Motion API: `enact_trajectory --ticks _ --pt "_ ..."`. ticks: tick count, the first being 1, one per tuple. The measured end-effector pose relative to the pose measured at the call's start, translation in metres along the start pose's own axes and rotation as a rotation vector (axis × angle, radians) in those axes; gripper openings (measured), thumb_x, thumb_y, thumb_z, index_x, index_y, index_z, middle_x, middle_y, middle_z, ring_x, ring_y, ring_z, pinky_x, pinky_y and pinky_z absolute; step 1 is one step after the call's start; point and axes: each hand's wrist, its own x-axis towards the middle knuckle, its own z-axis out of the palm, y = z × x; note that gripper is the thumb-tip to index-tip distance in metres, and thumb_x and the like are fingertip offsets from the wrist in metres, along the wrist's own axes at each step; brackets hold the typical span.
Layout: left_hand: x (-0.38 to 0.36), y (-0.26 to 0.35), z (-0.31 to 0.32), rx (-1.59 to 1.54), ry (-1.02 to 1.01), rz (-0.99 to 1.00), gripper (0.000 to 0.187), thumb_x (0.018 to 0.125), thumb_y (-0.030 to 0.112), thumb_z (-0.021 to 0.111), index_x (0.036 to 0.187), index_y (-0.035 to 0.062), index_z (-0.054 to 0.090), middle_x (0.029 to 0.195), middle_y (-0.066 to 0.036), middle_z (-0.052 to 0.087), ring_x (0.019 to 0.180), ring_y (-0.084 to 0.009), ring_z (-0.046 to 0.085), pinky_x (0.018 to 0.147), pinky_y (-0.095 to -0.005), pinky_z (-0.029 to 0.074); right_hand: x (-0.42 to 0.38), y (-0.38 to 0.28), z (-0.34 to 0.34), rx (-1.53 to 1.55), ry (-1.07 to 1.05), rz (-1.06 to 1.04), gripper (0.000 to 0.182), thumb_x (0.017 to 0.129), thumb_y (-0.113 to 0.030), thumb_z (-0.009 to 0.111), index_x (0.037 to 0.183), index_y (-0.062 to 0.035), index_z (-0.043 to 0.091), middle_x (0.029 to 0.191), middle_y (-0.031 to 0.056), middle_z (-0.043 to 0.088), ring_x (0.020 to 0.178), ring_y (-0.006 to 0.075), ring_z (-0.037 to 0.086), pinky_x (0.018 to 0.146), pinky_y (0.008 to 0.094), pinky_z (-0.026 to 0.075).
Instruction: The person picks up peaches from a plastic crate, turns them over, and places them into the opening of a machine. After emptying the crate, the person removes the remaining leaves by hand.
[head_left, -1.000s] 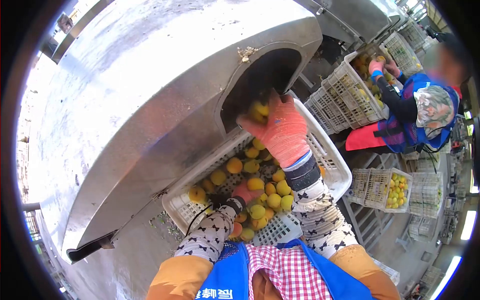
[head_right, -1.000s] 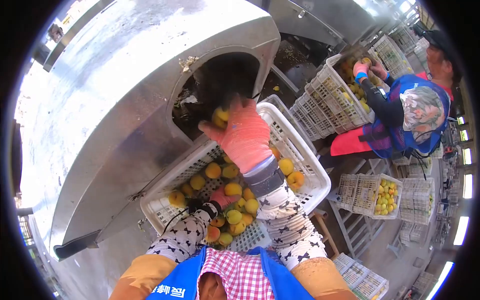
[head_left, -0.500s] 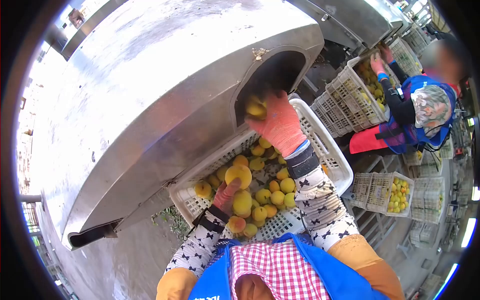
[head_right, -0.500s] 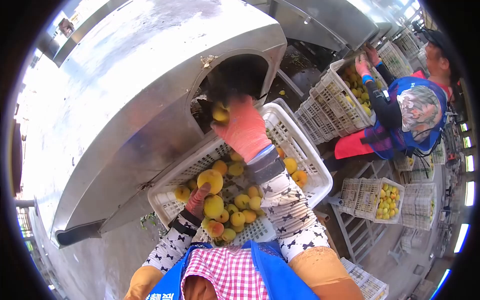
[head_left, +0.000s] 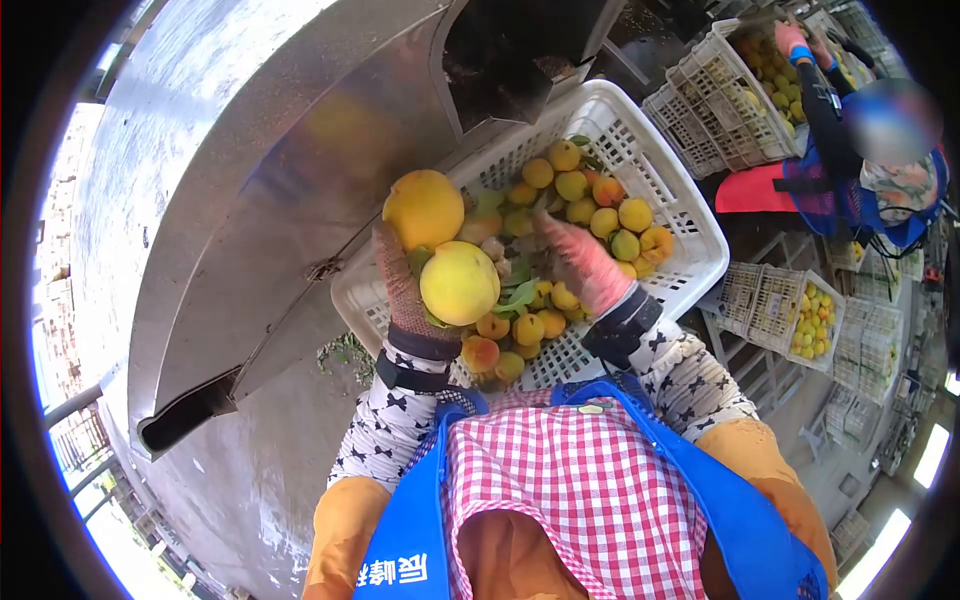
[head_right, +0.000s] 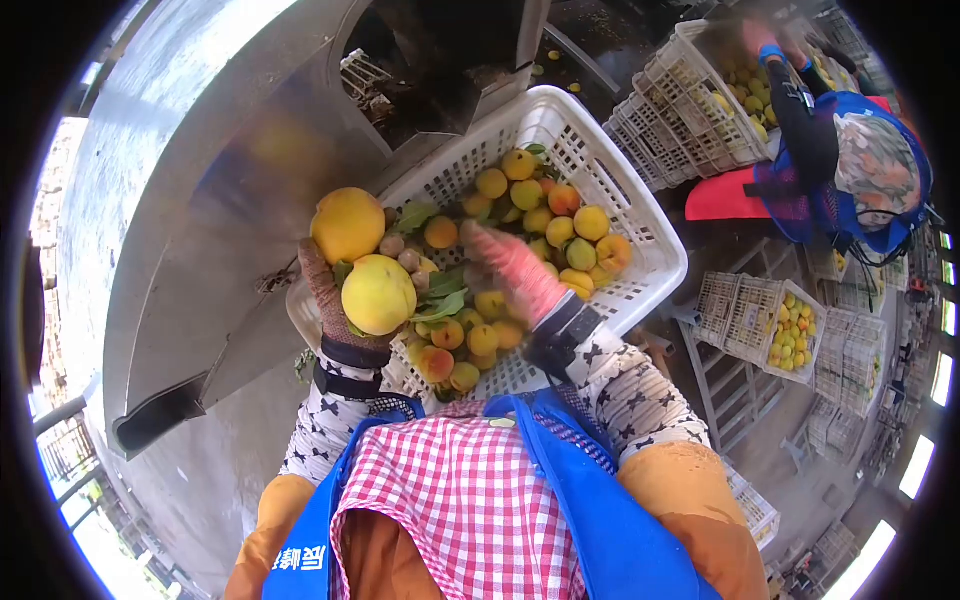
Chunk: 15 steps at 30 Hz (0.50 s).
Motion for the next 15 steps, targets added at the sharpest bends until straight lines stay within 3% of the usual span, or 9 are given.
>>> enact_trajectory --ticks 3,5,6,8,9,10,12,13,15 --pt "0.006 -0.001 0.012 -0.074 -0.15 -0.001 0.093 0.077 0.074 0.058 0.132 0.0011 0.044 0.097 -0.009 0.056 0.088 -0.0279 0.054 0.078 -0.0436 0.049 -0.024 0.025 0.042 0.463 -0.22 0.188 0.053 0.09 -0.044 0.064 0.124 -0.0046 0.058 0.116 0.0089 0.063 0.096 0.0191 0.061 0.082 0.0265 0.047" --pt "0.005 -0.007 0.018 -0.062 -0.113 0.023 0.092 0.076 0.074 0.058 0.132 0.0016 0.044 0.098 -0.009 0.056 0.089 -0.0282 0.054 0.079 -0.044 0.049 -0.021 0.033 0.044 -0.211 -0.372 -0.585 0.045 0.094 -0.038 0.059 0.125 -0.005 0.057 0.124 0.0105 0.06 0.102 0.0199 0.06 0.085 0.0282 0.048" --pt "0.001 -0.008 0.02 -0.069 -0.07 0.049 0.092 0.076 0.074 0.058 0.131 0.0021 0.045 0.099 -0.009 0.055 0.089 -0.0285 0.054 0.079 -0.0444 0.049 -0.026 0.021 0.049 -0.203 -0.377 -0.595 0.045 0.094 -0.038 0.059 0.125 -0.005 0.057 0.124 0.0105 0.06 0.102 0.0199 0.06 0.085 0.0282 0.048" --pt "-0.011 -0.001 0.02 -0.099 -0.061 0.072 0.093 0.076 0.077 0.054 0.132 0.0035 0.045 0.101 -0.012 0.058 0.092 -0.032 0.057 0.08 -0.0469 0.051 -0.042 -0.016 0.057 0.503 -0.389 -0.138 0.038 0.097 -0.033 0.056 0.123 -0.0053 0.058 0.115 0.0096 0.064 0.1 0.0192 0.061 0.086 0.0313 0.049" --pt "-0.015 0.001 0.019 -0.146 -0.055 0.094 0.095 0.075 0.081 0.05 0.132 0.0048 0.044 0.104 -0.014 0.061 0.094 -0.0354 0.06 0.08 -0.0494 0.053 -0.019 0.007 0.031 0.121 -0.157 -0.385 0.033 0.096 -0.026 0.056 0.12 -0.0038 0.059 0.111 0.0108 0.065 0.101 0.019 0.062 0.089 0.0344 0.05" --pt "-0.016 0.004 0.008 -0.089 -0.083 0.127 0.096 0.075 0.082 0.049 0.133 0.0054 0.044 0.105 -0.015 0.06 0.095 -0.0354 0.06 0.081 -0.0496 0.053 -0.049 -0.036 0.034 0.579 -0.227 -0.13 0.033 0.091 -0.022 0.061 0.116 -0.0014 0.059 0.109 0.0114 0.064 0.102 0.0202 0.062 0.091 0.035 0.049" --pt "-0.016 0.004 -0.007 -0.044 -0.008 0.128 0.096 0.076 0.081 0.049 0.134 0.0056 0.043 0.107 -0.016 0.06 0.093 -0.0351 0.061 0.082 -0.0506 0.053 -0.031 -0.03 0.001 -0.107 -0.051 -0.662 0.043 0.088 -0.025 0.066 0.122 -0.0006 0.056 0.111 0.0105 0.063 0.102 0.0207 0.061 0.09 0.0332 0.049" --pt "-0.015 0.0 -0.012 -0.053 -0.021 0.131 0.096 0.076 0.081 0.049 0.134 0.0056 0.043 0.107 -0.016 0.06 0.093 -0.0351 0.061 0.082 -0.0506 0.053 -0.04 -0.044 0.003 -0.121 -0.05 -0.67 0.043 0.088 -0.025 0.066 0.122 -0.0006 0.056 0.111 0.0105 0.063 0.102 0.0207 0.061 0.09 0.0332 0.049" --pt "-0.014 -0.008 -0.021 -0.047 -0.089 0.053 0.096 0.076 0.081 0.049 0.135 0.0057 0.043 0.112 -0.017 0.06 0.093 -0.035 0.062 0.081 -0.051 0.054 -0.06 -0.071 0.016 0.441 -0.324 -0.33 0.056 0.086 -0.029 0.07 0.131 -0.0008 0.05 0.109 0.0094 0.063 0.1 0.0214 0.062 0.088 0.0311 0.05"
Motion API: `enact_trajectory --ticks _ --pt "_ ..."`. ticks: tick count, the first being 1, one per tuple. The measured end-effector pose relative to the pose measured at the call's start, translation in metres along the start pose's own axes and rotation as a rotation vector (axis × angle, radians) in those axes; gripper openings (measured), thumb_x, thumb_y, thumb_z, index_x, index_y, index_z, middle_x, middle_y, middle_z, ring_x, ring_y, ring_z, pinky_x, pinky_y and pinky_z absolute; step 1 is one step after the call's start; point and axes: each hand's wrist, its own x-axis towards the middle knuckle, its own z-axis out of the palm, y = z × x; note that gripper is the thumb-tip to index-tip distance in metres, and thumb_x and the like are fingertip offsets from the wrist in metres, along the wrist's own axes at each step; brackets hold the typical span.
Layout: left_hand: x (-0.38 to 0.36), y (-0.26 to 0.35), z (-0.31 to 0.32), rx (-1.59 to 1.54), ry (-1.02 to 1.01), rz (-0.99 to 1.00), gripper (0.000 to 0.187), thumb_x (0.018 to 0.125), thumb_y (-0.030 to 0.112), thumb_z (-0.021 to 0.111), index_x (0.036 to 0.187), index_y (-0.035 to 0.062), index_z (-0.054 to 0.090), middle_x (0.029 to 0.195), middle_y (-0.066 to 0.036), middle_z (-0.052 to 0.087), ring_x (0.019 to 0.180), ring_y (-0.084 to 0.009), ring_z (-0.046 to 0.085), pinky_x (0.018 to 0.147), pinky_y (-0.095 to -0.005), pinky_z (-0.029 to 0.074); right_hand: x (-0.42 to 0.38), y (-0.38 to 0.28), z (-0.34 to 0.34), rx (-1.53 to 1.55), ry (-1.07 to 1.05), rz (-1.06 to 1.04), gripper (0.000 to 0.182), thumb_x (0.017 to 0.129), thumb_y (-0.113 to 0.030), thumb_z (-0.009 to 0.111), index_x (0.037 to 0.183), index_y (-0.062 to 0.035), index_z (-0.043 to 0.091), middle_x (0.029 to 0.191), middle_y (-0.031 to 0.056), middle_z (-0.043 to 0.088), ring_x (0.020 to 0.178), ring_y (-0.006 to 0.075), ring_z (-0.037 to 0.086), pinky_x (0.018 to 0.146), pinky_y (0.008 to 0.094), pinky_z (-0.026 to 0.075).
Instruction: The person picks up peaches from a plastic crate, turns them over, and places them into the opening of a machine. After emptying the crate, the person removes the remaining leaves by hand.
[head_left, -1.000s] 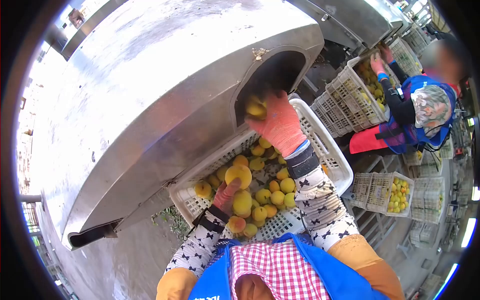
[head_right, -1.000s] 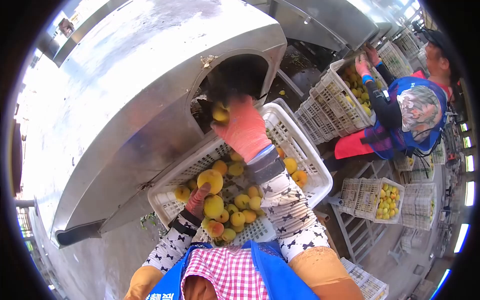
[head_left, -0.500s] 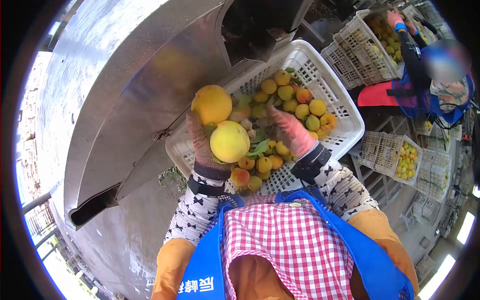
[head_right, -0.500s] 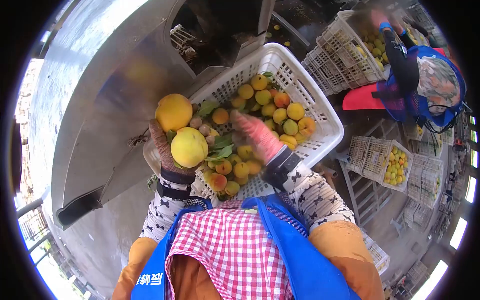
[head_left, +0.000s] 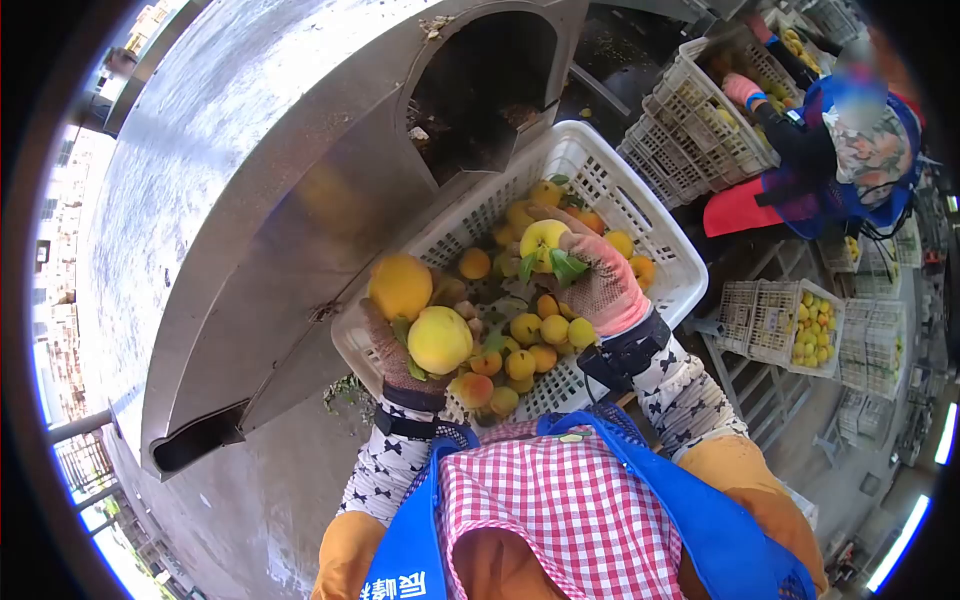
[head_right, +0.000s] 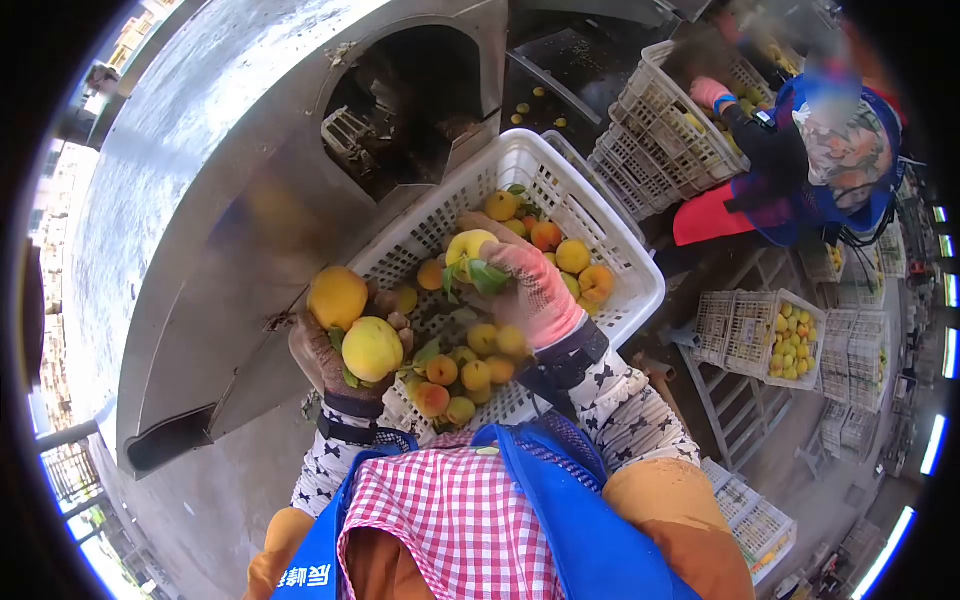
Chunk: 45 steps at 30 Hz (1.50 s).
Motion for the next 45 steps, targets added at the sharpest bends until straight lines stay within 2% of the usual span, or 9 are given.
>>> enact_trajectory --ticks 5,7,15,21,24,33,35,40,45 --pt "0.016 -0.026 0.011 0.07 0.112 0.087 0.076 0.087 0.066 0.052 0.133 0.0058 0.047 0.125 -0.014 0.058 0.112 -0.0291 0.059 0.096 -0.0445 0.05 0.004 0.015 0.017 -0.654 0.061 -0.005 0.076 0.076 -0.032 0.078 0.137 -0.0009 0.045 0.116 0.013 0.059 0.106 0.0243 0.06 0.093 0.035 0.048" --pt "0.02 -0.023 0.013 0.152 0.136 0.112 0.077 0.087 0.067 0.051 0.133 0.0051 0.047 0.125 -0.014 0.058 0.114 -0.0294 0.057 0.099 -0.0442 0.048 0.009 0.005 0.018 -1.466 -0.159 -0.405 0.076 0.075 -0.032 0.079 0.136 -0.0013 0.047 0.116 0.015 0.06 0.104 0.0276 0.061 0.093 0.0359 0.048" --pt "0.027 -0.014 0.007 0.287 0.077 0.066 0.086 0.079 0.073 0.055 0.131 0.0046 0.048 0.114 -0.018 0.063 0.093 -0.0305 0.066 0.076 -0.0447 0.058 0.097 -0.016 0.043 -1.719 0.3 -1.047 0.062 0.07 -0.029 0.081 0.123 -0.0065 0.058 0.111 0.0188 0.06 0.091 0.0363 0.061 0.079 0.0425 0.051" --pt "0.024 -0.002 -0.014 0.376 0.046 0.009 0.08 0.079 0.064 0.065 0.132 0.0078 0.048 0.115 -0.007 0.061 0.088 -0.0187 0.063 0.075 -0.0341 0.055 0.121 0.002 0.021 -2.037 0.37 -0.752 0.052 0.081 -0.028 0.065 0.123 -0.0019 0.051 0.113 0.0226 0.057 0.101 0.0399 0.058 0.083 0.0448 0.051" --pt "0.029 0.0 -0.023 0.408 0.067 0.032 0.07 0.079 0.046 0.074 0.133 0.0087 0.049 0.116 -0.005 0.061 0.091 -0.0156 0.062 0.077 -0.0312 0.054 0.173 0.004 -0.001 -2.228 0.292 -1.195 0.049 0.077 -0.023 0.07 0.117 0.0011 0.056 0.112 0.0244 0.059 0.103 0.042 0.056 0.091 0.0448 0.047" --pt "0.057 -0.007 -0.001 0.792 -0.111 0.425 0.084 0.073 0.021 0.083 0.141 0.0058 0.035 0.125 -0.007 0.057 0.114 -0.0188 0.056 0.1 -0.0335 0.044 0.046 -0.001 0.03 -1.203 -0.11 -0.308 0.09 0.073 -0.039 0.081 0.142 0.0001 0.037 0.136 0.0204 0.048 0.126 0.0285 0.048 0.102 0.0357 0.04" --pt "0.071 -0.019 -0.021 1.465 -0.074 0.722 0.089 0.074 0.023 0.082 0.143 0.0044 0.028 0.124 -0.009 0.056 0.113 -0.0195 0.056 0.101 -0.0347 0.043 0.038 0.028 0.028 -1.149 -0.021 -0.282 0.094 0.07 -0.036 0.083 0.143 0.0007 0.035 0.132 0.0174 0.051 0.123 0.0265 0.05 0.104 0.0349 0.039" --pt "0.044 -0.003 0.02 0.668 -0.172 0.19 0.083 0.08 0.018 0.075 0.146 0.0037 0.028 0.124 -0.01 0.056 0.115 -0.0205 0.054 0.102 -0.0343 0.041 0.034 0.008 0.023 -0.173 -0.131 -0.031 0.085 0.077 -0.031 0.076 0.143 0.0029 0.035 0.131 0.0119 0.051 0.121 0.0216 0.05 0.102 0.0342 0.04" --pt "0.048 -0.006 0.031 0.796 -0.152 0.214 0.067 0.081 0.018 0.074 0.138 0.0013 0.044 0.121 -0.011 0.058 0.111 -0.018 0.055 0.098 -0.0335 0.043 0.024 -0.008 0.026 -0.682 -0.078 -0.112 0.091 0.075 -0.035 0.077 0.143 0.0046 0.032 0.132 0.0132 0.05 0.122 0.0209 0.049 0.105 0.0333 0.036"
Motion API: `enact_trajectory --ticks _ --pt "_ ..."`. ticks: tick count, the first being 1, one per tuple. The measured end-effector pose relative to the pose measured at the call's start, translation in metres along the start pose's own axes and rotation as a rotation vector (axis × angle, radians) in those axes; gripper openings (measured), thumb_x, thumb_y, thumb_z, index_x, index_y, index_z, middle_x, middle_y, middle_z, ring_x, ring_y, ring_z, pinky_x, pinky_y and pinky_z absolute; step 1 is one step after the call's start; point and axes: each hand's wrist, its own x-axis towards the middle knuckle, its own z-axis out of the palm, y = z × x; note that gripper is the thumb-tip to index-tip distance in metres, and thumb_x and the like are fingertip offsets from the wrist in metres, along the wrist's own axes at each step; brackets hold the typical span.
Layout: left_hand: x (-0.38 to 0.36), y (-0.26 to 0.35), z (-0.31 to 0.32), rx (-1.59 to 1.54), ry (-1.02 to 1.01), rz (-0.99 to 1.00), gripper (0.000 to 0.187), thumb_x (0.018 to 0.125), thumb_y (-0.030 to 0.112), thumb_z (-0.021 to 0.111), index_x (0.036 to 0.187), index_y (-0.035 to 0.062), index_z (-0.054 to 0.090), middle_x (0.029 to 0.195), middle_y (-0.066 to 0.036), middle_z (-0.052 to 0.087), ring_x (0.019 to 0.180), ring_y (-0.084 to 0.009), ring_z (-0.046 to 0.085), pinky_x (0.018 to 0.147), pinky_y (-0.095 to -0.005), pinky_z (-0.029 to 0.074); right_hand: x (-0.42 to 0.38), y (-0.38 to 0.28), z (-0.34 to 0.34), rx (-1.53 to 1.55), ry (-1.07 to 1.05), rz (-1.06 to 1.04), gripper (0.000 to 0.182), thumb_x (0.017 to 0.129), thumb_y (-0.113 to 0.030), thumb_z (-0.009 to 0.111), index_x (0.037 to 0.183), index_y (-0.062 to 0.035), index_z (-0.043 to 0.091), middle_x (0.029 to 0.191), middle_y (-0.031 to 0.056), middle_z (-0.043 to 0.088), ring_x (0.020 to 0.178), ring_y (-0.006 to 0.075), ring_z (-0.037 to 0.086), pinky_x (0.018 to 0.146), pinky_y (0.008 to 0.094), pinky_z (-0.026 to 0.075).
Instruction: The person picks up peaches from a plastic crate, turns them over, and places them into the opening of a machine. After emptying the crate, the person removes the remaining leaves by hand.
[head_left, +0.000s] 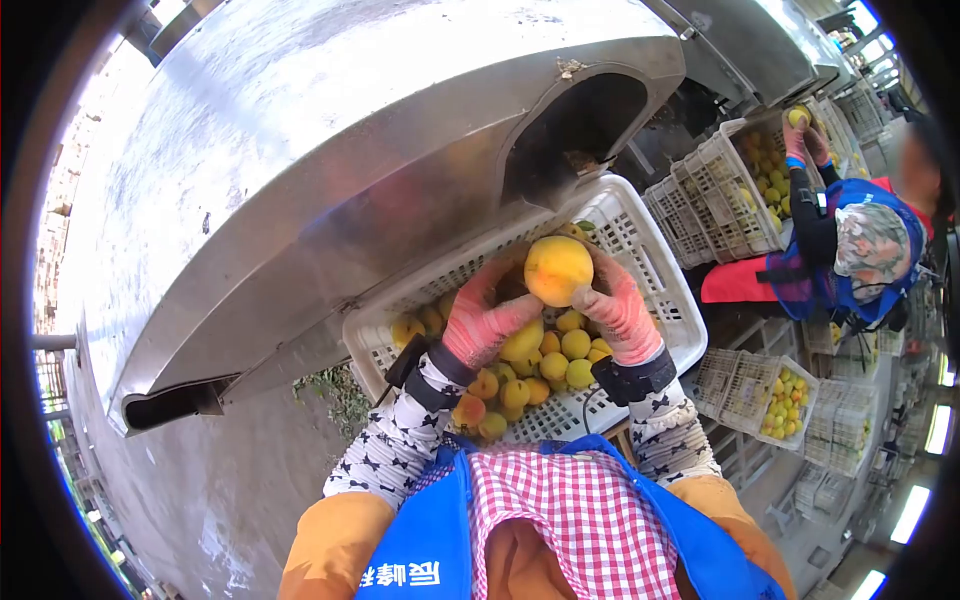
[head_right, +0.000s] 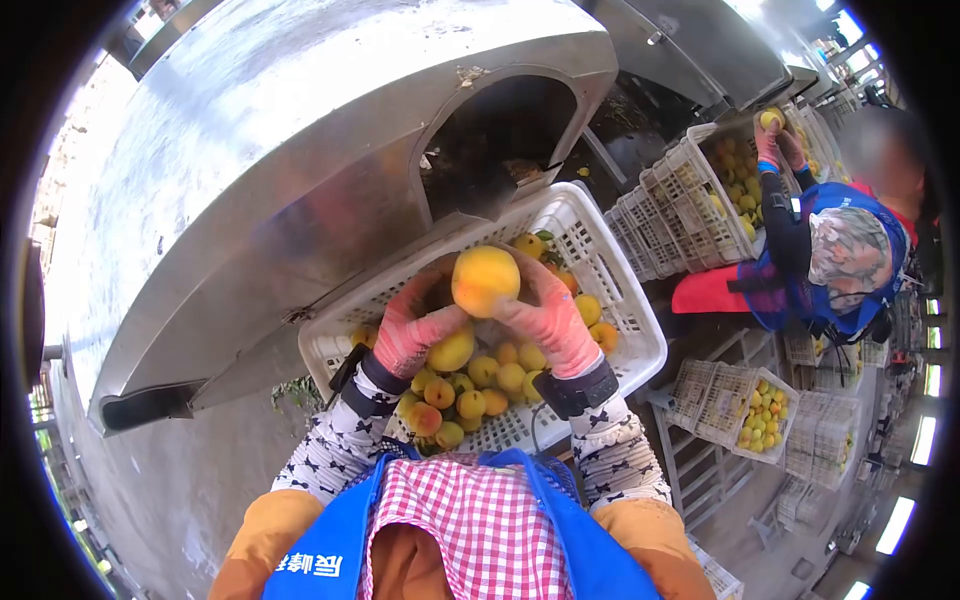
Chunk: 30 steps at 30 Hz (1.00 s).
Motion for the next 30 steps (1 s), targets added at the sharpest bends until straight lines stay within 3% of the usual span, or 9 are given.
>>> enact_trajectory --ticks 6,8,10,13,18,21,23,25,30 --pt "0.013 0.02 0.006 0.021 0.007 0.029 0.051 0.082 0.017 0.072 0.127 0.0013 0.054 0.114 -0.009 0.061 0.102 -0.017 0.059 0.093 -0.0336 0.047 0.012 -0.041 -0.008 -0.457 -0.066 -0.088 0.095 0.066 -0.031 0.084 0.14 0.0048 0.037 0.135 0.0174 0.048 0.126 0.0237 0.047 0.105 0.035 0.038" --pt "0.02 0.014 0.003 -0.105 0.093 0.03 0.046 0.083 0.018 0.07 0.124 0.0018 0.056 0.11 -0.008 0.062 0.098 -0.0175 0.06 0.09 -0.0339 0.049 0.04 -0.026 -0.01 -0.827 0.2 -0.445 0.09 0.062 -0.021 0.083 0.139 -0.0013 0.041 0.123 0.0216 0.053 0.112 0.0354 0.055 0.098 0.0395 0.045" --pt "0.023 -0.01 -0.015 -0.502 0.207 -0.087 0.04 0.088 0.021 0.064 0.122 0.0021 0.057 0.106 -0.012 0.064 0.096 -0.0216 0.063 0.083 -0.0358 0.054 0.068 -0.013 -0.001 -1.139 0.489 -0.521 0.091 0.065 -0.03 0.083 0.14 -0.0016 0.039 0.119 0.0224 0.053 0.106 0.0387 0.055 0.093 0.0416 0.047" --pt "0.011 -0.026 -0.025 -0.687 0.317 -0.234 0.032 0.09 0.02 0.057 0.114 0.0 0.058 0.102 -0.012 0.064 0.092 -0.0252 0.064 0.079 -0.0404 0.056 0.095 0.011 0.002 -1.407 0.527 -0.557 0.086 0.069 -0.031 0.08 0.137 0.0038 0.04 0.118 0.0241 0.053 0.102 0.0397 0.056 0.089 0.0402 0.049" --pt "0.002 -0.03 -0.032 -0.915 0.411 -0.319 0.031 0.09 0.02 0.055 0.115 0.0002 0.058 0.107 -0.012 0.064 0.098 -0.031 0.063 0.093 -0.0442 0.052 0.12 0.013 0.009 -1.416 0.568 -0.286 0.09 0.072 -0.041 0.076 0.141 0.0006 0.035 0.115 0.0292 0.053 0.099 0.0414 0.059 0.083 0.0439 0.051" --pt "0.008 -0.037 -0.035 -0.952 0.416 -0.298 0.035 0.092 0.021 0.054 0.12 0.0001 0.057 0.112 -0.013 0.064 0.106 -0.0324 0.061 0.094 -0.0485 0.05 0.139 0.005 0.008 -1.46 0.619 -0.463 0.089 0.073 -0.038 0.077 0.141 0.0009 0.035 0.113 0.0243 0.056 0.093 0.0342 0.062 0.08 0.0401 0.052" --pt "0.008 -0.029 -0.028 -0.927 0.415 -0.263 0.037 0.093 0.022 0.055 0.122 0.0004 0.056 0.118 -0.015 0.06 0.111 -0.032 0.058 0.095 -0.0511 0.049 0.096 -0.023 0.013 -0.57 0.33 -0.397 0.084 0.074 -0.036 0.079 0.139 0.0009 0.04 0.11 0.0183 0.059 0.089 0.0253 0.063 0.078 0.0357 0.052" --pt "0.004 -0.023 -0.026 -0.881 0.333 -0.181 0.038 0.093 0.022 0.055 0.123 0.0006 0.055 0.12 -0.014 0.06 0.113 -0.0314 0.057 0.097 -0.0497 0.048 0.061 -0.006 0.009 -0.775 0.314 -0.406 0.08 0.075 -0.036 0.08 0.137 0.0001 0.044 0.111 0.015 0.059 0.091 0.0205 0.062 0.079 0.0336 0.051" --pt "0.003 -0.007 0.0 -0.628 0.289 0.004 0.039 0.093 0.023 0.056 0.125 0.0008 0.054 0.12 -0.013 0.06 0.115 -0.0291 0.056 0.103 -0.0452 0.043 0.006 0.026 0.021 -0.994 0.081 -0.419 0.078 0.072 -0.035 0.08 0.135 -0.0025 0.049 0.12 0.0204 0.057 0.111 0.0312 0.057 0.094 0.0394 0.046"
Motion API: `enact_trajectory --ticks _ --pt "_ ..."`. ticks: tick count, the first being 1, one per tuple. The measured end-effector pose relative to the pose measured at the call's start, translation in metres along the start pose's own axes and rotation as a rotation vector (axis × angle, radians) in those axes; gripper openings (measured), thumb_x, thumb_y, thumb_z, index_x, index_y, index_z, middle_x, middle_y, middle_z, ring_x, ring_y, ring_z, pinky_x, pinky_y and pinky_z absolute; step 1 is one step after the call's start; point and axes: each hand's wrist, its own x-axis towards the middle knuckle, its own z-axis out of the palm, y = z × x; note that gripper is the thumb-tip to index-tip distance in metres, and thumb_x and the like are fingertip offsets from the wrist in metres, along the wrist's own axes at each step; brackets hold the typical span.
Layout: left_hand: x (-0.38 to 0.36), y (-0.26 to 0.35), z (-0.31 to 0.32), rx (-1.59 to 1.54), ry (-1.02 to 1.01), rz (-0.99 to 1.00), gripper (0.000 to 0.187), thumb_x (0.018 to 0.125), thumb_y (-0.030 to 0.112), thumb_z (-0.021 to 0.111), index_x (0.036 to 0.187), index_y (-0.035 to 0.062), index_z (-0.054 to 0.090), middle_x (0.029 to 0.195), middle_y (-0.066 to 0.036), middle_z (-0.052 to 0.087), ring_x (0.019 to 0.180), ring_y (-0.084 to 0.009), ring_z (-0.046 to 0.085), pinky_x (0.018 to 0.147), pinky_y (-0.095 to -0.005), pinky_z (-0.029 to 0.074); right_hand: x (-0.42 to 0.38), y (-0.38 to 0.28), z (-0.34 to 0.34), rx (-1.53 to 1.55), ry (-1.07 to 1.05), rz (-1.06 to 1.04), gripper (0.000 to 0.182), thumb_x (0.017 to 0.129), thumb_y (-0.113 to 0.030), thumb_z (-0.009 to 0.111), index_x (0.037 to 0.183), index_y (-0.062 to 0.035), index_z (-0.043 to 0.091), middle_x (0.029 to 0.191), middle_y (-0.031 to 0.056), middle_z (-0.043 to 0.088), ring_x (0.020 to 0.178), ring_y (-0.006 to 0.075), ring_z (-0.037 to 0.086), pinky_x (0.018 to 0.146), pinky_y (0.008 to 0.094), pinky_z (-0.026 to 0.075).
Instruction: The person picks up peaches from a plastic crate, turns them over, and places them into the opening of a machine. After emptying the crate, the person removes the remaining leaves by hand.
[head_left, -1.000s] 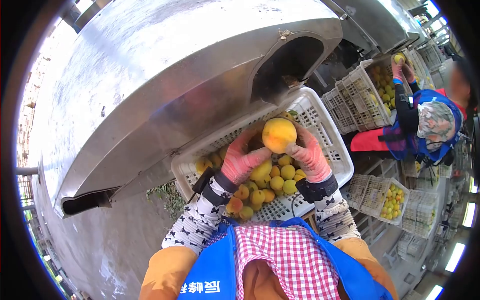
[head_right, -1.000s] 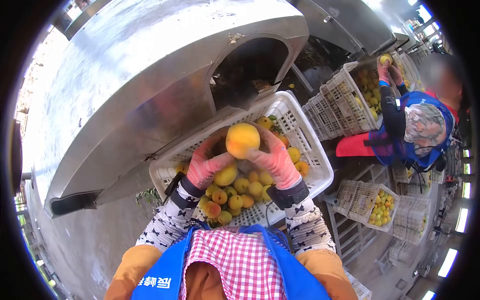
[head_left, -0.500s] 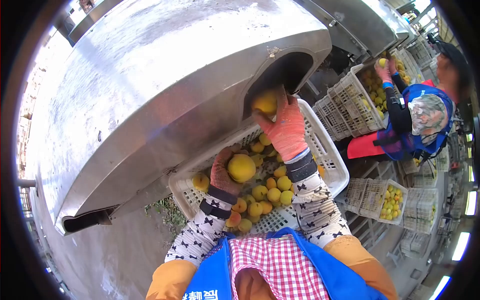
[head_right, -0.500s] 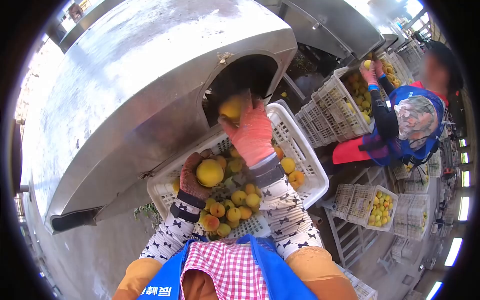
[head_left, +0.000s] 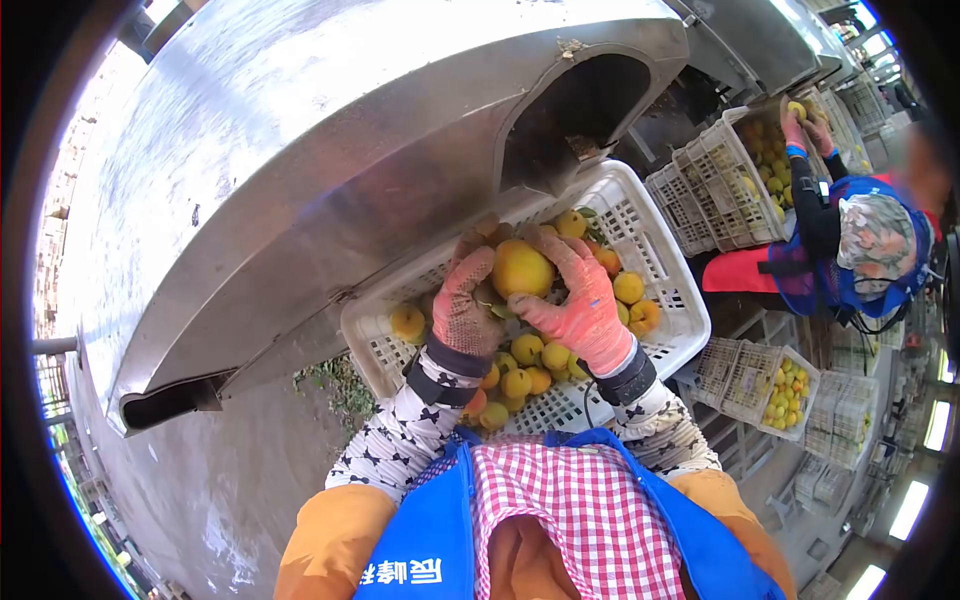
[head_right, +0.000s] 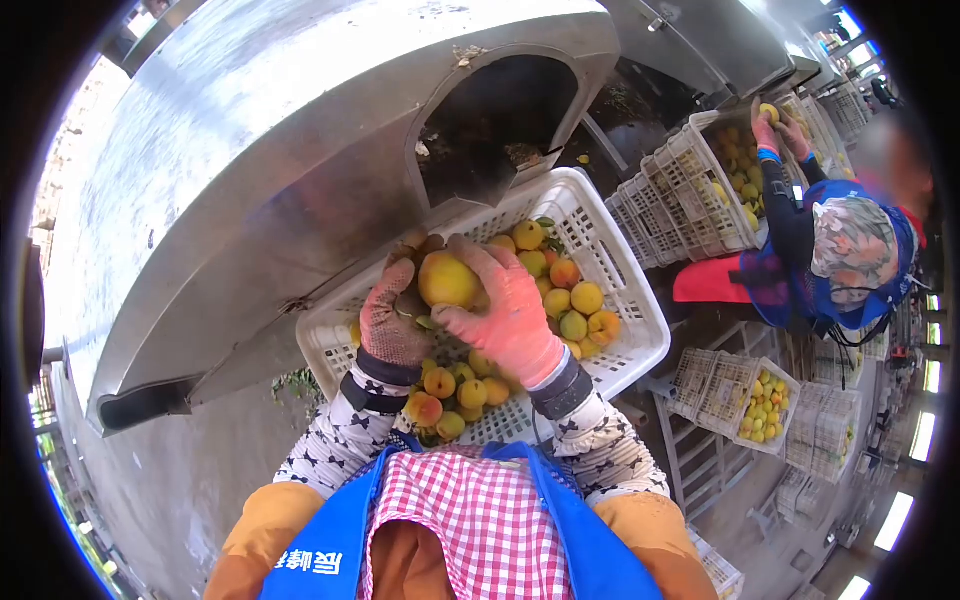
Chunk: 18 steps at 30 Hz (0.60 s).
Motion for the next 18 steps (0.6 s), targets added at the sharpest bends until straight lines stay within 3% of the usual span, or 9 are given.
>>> enact_trajectory --ticks 2,4,5,6,8,12,14,16,18 --pt "-0.002 0.004 -0.001 -0.175 -0.124 -0.172 0.041 0.093 0.023 0.056 0.126 0.0001 0.052 0.122 -0.014 0.06 0.115 -0.0288 0.055 0.105 -0.0428 0.04 -0.001 0.002 -0.011 0.078 -0.008 0.059 0.075 0.07 -0.028 0.08 0.134 -0.0032 0.05 0.122 0.0192 0.056 0.113 0.0324 0.056 0.094 0.0394 0.046" --pt "-0.01 0.012 0.013 -0.066 -0.045 -0.26 0.042 0.091 0.021 0.056 0.127 0.0005 0.052 0.124 -0.015 0.058 0.116 -0.0291 0.054 0.104 -0.0422 0.041 -0.002 0.001 -0.016 0.225 0.017 0.137 0.075 0.069 -0.022 0.079 0.135 -0.0041 0.049 0.124 0.0176 0.055 0.114 0.0332 0.055 0.096 0.0394 0.045" --pt "-0.013 0.015 0.017 0.037 0.034 -0.353 0.043 0.09 0.02 0.057 0.128 0.0008 0.051 0.126 -0.016 0.056 0.117 -0.0295 0.054 0.102 -0.0415 0.043 -0.003 -0.003 -0.02 0.139 -0.032 0.113 0.08 0.074 -0.036 0.078 0.136 0.0018 0.046 0.129 0.0195 0.053 0.121 0.0314 0.051 0.105 0.0388 0.036" --pt "-0.012 0.014 0.012 0.04 0.034 -0.356 0.043 0.09 0.02 0.057 0.128 0.0008 0.051 0.126 -0.016 0.056 0.117 -0.0295 0.054 0.102 -0.0415 0.043 -0.002 -0.006 -0.022 0.14 -0.028 0.114 0.08 0.074 -0.036 0.078 0.136 0.0018 0.046 0.129 0.0195 0.053 0.121 0.0314 0.051 0.105 0.0388 0.036" --pt "-0.008 0.011 -0.001 0.033 -0.121 -0.414 0.047 0.089 0.024 0.056 0.129 0.0004 0.05 0.128 -0.017 0.055 0.12 -0.0302 0.052 0.105 -0.0434 0.04 -0.003 -0.01 -0.023 -0.084 0.031 -0.123 0.078 0.07 -0.022 0.079 0.137 -0.0012 0.046 0.128 0.0178 0.054 0.116 0.0298 0.054 0.098 0.0372 0.044" --pt "-0.006 0.003 0.008 -0.143 -0.294 -0.295 0.053 0.087 0.027 0.054 0.132 0.0 0.048 0.128 -0.017 0.055 0.119 -0.0311 0.053 0.105 -0.0457 0.04 -0.009 -0.012 -0.018 0.146 0.212 0.102 0.076 0.071 -0.025 0.08 0.135 0.001 0.047 0.127 0.0186 0.053 0.116 0.0309 0.054 0.099 0.0384 0.043" --pt "-0.008 0.001 0.013 -0.169 -0.285 -0.277 0.059 0.084 0.028 0.052 0.135 -0.0005 0.045 0.127 -0.018 0.056 0.119 -0.0313 0.054 0.105 -0.0468 0.041 -0.009 -0.011 -0.014 0.279 0.048 0.168 0.077 0.071 -0.029 0.081 0.134 0.0014 0.049 0.124 0.018 0.055 0.116 0.0321 0.053 0.1 0.0404 0.042" --pt "-0.01 0.005 0.015 -0.266 -0.271 -0.323 0.055 0.084 0.025 0.052 0.133 0.0 0.046 0.127 -0.018 0.056 0.118 -0.0312 0.054 0.105 -0.0451 0.041 -0.007 -0.018 -0.015 0.256 0.038 0.176 0.079 0.068 -0.031 0.082 0.132 0.0014 0.05 0.121 0.0182 0.056 0.113 0.0336 0.054 0.099 0.0418 0.042" --pt "-0.009 0.002 0.005 -0.068 -0.204 -0.29 0.05 0.088 0.027 0.052 0.131 0.0029 0.047 0.126 -0.016 0.057 0.117 -0.0291 0.055 0.104 -0.0429 0.042 -0.005 -0.017 -0.012 -0.067 0.108 -0.144 0.083 0.063 -0.033 0.084 0.132 0.0008 0.05 0.118 0.019 0.057 0.107 0.0354 0.056 0.094 0.0429 0.045"
